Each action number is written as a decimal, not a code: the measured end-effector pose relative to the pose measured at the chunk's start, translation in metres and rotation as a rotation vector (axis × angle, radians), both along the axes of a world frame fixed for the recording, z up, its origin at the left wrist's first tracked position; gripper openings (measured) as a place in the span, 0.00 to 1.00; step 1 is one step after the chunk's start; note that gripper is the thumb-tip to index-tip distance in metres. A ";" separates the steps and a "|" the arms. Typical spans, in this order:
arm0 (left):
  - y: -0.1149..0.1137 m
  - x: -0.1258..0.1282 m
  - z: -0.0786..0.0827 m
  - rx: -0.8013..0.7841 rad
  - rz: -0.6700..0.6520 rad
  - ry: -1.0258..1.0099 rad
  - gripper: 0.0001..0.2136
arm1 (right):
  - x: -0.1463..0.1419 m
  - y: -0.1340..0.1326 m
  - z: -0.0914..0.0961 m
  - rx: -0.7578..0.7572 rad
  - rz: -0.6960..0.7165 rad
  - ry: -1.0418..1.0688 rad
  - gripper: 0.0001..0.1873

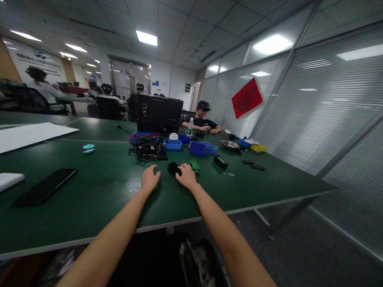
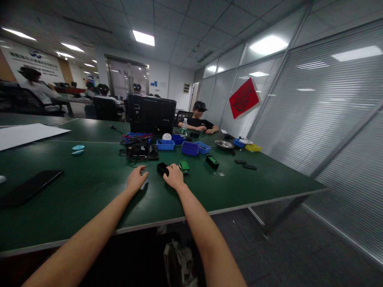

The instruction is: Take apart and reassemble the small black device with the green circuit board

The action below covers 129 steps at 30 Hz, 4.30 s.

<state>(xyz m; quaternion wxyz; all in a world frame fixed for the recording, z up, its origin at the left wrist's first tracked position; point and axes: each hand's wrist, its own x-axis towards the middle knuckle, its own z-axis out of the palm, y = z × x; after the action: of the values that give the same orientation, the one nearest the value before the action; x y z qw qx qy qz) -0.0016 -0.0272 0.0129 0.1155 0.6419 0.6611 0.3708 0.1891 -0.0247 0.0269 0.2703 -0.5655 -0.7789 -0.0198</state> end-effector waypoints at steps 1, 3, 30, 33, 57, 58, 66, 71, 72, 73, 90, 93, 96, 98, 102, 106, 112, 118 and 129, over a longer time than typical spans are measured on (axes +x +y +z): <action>0.000 0.001 0.000 0.009 -0.029 0.003 0.20 | 0.002 0.001 0.000 -0.041 0.078 0.033 0.18; 0.000 0.004 -0.001 0.047 -0.114 0.018 0.26 | 0.010 0.003 0.002 -0.089 0.237 0.123 0.18; -0.003 0.008 0.000 -0.059 -0.352 0.080 0.26 | 0.076 0.032 -0.008 -0.034 -0.443 0.346 0.20; -0.003 0.008 -0.001 -0.064 -0.347 0.079 0.26 | 0.070 0.031 -0.001 -0.038 -0.295 0.639 0.20; -0.004 0.009 0.004 -0.095 -0.336 0.073 0.27 | 0.040 0.017 0.004 -0.332 0.293 0.708 0.22; -0.004 0.009 0.004 -0.093 -0.339 0.070 0.27 | 0.040 0.017 0.004 -0.326 0.291 0.702 0.22; -0.002 0.009 0.001 -0.063 -0.338 0.054 0.27 | 0.039 0.012 0.009 -0.309 0.274 0.716 0.27; -0.002 0.009 0.002 -0.079 -0.313 0.062 0.26 | 0.033 0.010 0.006 -0.348 0.278 0.499 0.31; -0.002 0.008 0.002 -0.083 -0.311 0.064 0.26 | 0.033 0.011 0.004 -0.342 0.259 0.442 0.30; -0.002 0.008 0.002 -0.084 -0.310 0.066 0.25 | 0.033 0.012 0.003 -0.331 0.223 0.396 0.28; -0.003 0.007 0.001 -0.079 -0.341 0.048 0.20 | 0.085 0.035 -0.009 -0.112 -0.698 0.351 0.32; -0.003 0.006 0.001 -0.089 -0.347 0.046 0.20 | 0.084 0.034 -0.009 -0.109 -0.699 0.353 0.33; -0.005 0.006 0.003 -0.077 -0.352 0.053 0.20 | 0.083 0.034 -0.010 -0.083 -0.680 0.336 0.32; -0.005 0.006 0.003 -0.067 -0.351 0.058 0.20 | 0.083 0.034 -0.011 -0.075 -0.652 0.317 0.30; -0.003 0.005 0.001 -0.059 -0.358 0.066 0.19 | 0.082 0.034 -0.011 -0.102 -0.643 0.259 0.22; -0.002 0.005 -0.001 -0.056 -0.368 0.075 0.19 | 0.080 0.033 -0.009 -0.100 -0.674 0.204 0.21; -0.001 0.004 -0.001 -0.058 -0.370 0.082 0.19 | 0.080 0.030 -0.007 -0.089 -0.683 0.224 0.29; 0.000 0.004 -0.002 -0.060 -0.363 0.086 0.19 | 0.077 0.030 -0.003 -0.129 -0.721 0.301 0.32; 0.000 0.005 -0.002 -0.051 -0.365 0.102 0.18 | 0.073 0.031 -0.002 -0.193 -0.643 0.213 0.27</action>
<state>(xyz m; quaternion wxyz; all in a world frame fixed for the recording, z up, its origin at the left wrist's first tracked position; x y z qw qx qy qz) 0.0029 -0.0272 0.0107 0.1634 0.7662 0.5478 0.2936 0.2625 0.0062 0.0249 0.2752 -0.8036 -0.5269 0.0289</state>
